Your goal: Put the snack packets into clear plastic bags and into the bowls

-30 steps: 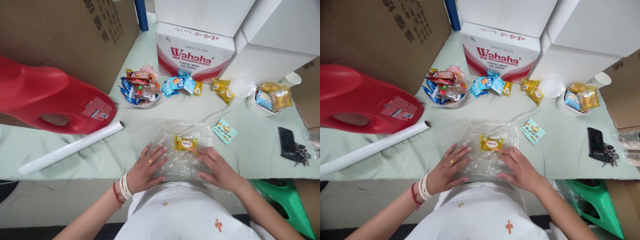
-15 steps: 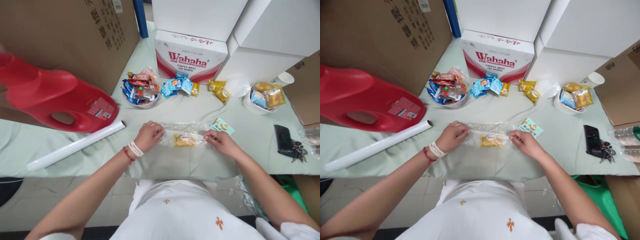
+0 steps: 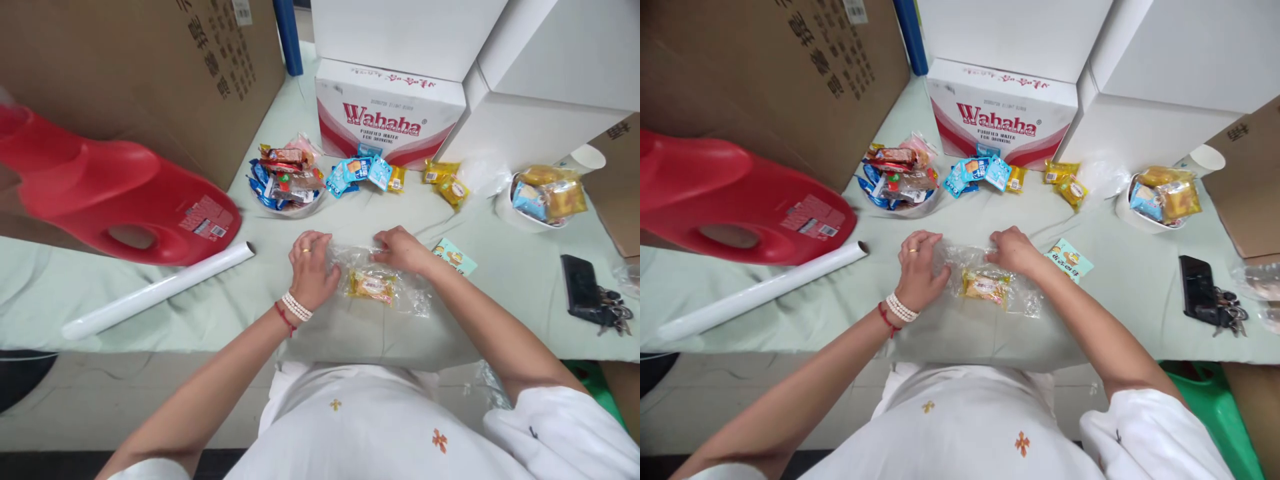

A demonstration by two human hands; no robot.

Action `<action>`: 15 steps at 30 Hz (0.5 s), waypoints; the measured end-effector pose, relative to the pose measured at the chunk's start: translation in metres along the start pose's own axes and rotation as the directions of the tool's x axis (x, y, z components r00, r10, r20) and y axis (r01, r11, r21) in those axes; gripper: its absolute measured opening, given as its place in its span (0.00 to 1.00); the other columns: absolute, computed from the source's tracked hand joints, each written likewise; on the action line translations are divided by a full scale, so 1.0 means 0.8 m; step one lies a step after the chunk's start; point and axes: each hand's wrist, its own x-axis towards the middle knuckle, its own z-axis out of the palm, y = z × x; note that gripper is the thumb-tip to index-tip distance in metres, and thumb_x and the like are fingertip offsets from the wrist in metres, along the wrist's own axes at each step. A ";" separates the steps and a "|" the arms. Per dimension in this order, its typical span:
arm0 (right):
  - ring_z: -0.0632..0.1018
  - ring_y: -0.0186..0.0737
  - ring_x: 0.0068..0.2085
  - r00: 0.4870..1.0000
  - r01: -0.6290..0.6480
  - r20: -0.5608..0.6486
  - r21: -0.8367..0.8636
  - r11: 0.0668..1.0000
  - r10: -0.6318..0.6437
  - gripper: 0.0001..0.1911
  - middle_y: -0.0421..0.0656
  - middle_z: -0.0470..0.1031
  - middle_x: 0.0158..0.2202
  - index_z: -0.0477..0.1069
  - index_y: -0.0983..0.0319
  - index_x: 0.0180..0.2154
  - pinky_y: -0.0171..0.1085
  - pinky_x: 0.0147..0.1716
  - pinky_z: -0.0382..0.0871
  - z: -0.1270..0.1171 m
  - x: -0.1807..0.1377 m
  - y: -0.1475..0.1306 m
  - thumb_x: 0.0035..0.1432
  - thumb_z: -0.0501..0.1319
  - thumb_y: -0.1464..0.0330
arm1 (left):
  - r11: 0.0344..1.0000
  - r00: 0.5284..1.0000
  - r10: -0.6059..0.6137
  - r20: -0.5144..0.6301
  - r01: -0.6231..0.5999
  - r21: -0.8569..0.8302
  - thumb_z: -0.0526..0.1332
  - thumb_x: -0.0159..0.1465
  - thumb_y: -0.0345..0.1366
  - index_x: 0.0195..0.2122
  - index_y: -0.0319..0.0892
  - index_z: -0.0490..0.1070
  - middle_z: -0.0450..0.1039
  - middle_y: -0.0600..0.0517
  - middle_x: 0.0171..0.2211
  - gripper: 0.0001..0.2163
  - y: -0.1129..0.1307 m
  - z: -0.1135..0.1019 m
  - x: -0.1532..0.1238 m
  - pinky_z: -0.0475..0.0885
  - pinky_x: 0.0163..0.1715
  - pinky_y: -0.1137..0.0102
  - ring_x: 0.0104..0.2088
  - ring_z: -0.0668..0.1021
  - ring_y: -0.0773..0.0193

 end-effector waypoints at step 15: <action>0.68 0.48 0.39 0.917 0.339 -0.202 -0.056 0.939 -0.343 0.20 0.49 0.72 0.33 0.75 0.60 0.59 0.41 0.40 0.66 0.045 -0.093 -0.029 0.72 0.53 0.68 | 0.979 0.957 0.193 0.215 -0.201 0.018 0.58 0.69 0.34 0.34 0.45 0.81 0.77 0.45 0.28 0.11 0.055 0.043 -0.040 0.63 0.40 0.57 0.40 0.75 0.51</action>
